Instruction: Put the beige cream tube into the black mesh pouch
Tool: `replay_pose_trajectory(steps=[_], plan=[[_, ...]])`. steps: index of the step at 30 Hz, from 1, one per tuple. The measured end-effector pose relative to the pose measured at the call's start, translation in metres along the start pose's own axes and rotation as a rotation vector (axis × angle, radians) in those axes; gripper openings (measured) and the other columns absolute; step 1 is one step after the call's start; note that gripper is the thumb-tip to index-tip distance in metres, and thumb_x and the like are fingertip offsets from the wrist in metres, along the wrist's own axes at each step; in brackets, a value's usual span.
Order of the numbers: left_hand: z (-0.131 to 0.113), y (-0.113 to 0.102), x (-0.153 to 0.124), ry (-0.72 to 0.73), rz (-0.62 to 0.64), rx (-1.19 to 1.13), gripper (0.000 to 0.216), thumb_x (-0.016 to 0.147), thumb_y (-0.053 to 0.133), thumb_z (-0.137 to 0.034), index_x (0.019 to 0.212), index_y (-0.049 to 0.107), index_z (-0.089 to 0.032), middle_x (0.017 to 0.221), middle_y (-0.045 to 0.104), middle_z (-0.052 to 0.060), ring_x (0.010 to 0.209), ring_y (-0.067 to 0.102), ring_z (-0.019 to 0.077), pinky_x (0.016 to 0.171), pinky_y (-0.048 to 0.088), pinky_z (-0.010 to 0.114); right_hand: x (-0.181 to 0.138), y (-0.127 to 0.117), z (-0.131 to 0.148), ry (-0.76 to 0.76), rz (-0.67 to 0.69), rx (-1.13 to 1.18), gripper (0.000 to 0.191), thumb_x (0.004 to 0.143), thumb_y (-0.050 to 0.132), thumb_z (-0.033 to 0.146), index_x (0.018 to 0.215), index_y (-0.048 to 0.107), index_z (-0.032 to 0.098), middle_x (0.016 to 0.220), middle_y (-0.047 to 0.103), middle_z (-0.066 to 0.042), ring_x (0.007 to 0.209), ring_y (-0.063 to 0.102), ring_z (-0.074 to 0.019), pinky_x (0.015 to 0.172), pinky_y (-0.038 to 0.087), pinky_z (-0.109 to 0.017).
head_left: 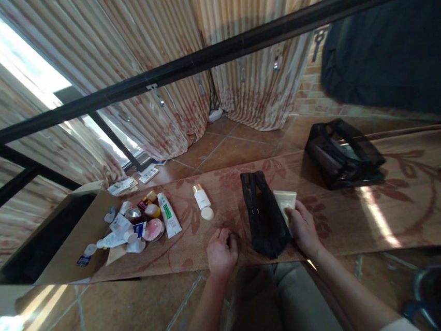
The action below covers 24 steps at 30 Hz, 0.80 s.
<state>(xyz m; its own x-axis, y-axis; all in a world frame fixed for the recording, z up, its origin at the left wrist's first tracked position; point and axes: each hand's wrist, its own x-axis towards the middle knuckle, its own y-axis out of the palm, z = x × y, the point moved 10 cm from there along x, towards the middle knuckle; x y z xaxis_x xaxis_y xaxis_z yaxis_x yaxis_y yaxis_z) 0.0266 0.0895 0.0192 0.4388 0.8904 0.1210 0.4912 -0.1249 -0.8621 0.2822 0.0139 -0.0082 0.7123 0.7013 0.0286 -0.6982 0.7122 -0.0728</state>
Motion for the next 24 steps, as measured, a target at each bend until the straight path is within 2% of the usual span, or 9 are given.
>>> replay_pose_trajectory(steps=[8, 16, 24], plan=[[-0.0004, -0.0005, 0.0003, 0.019, -0.019, -0.02, 0.017, 0.088, 0.043, -0.022, 0.085, 0.06, -0.021, 0.086, 0.06, 0.004, 0.082, 0.056, 0.0159, 0.072, 0.042, 0.025, -0.001, 0.0015, -0.0005, 0.042, 0.018, 0.051, 0.03, 0.069, 0.049, 0.035, 0.09, 0.061, 0.017, 0.076, 0.06, -0.001, 0.072, 0.05, -0.0176, 0.063, 0.038, -0.026], [-0.0025, -0.0022, 0.0003, 0.056, -0.048, -0.035, 0.016, 0.088, 0.043, -0.022, 0.084, 0.059, -0.021, 0.084, 0.06, 0.004, 0.08, 0.057, 0.0159, 0.072, 0.043, 0.026, -0.001, 0.0006, 0.0015, 0.024, 0.032, 0.106, 0.025, 0.067, 0.05, 0.03, 0.086, 0.062, 0.019, 0.074, 0.061, 0.001, 0.072, 0.05, -0.0177, 0.065, 0.037, -0.027], [-0.0021, -0.0022, 0.0006, 0.055, -0.053, -0.04, 0.015, 0.086, 0.045, -0.02, 0.084, 0.06, -0.021, 0.084, 0.06, 0.004, 0.08, 0.057, 0.0158, 0.072, 0.043, 0.026, -0.0023, 0.005, -0.0024, 0.028, 0.071, 0.208, 0.033, 0.065, 0.054, 0.027, 0.096, 0.062, 0.019, 0.08, 0.064, 0.0, 0.071, 0.052, -0.0173, 0.063, 0.039, -0.026]])
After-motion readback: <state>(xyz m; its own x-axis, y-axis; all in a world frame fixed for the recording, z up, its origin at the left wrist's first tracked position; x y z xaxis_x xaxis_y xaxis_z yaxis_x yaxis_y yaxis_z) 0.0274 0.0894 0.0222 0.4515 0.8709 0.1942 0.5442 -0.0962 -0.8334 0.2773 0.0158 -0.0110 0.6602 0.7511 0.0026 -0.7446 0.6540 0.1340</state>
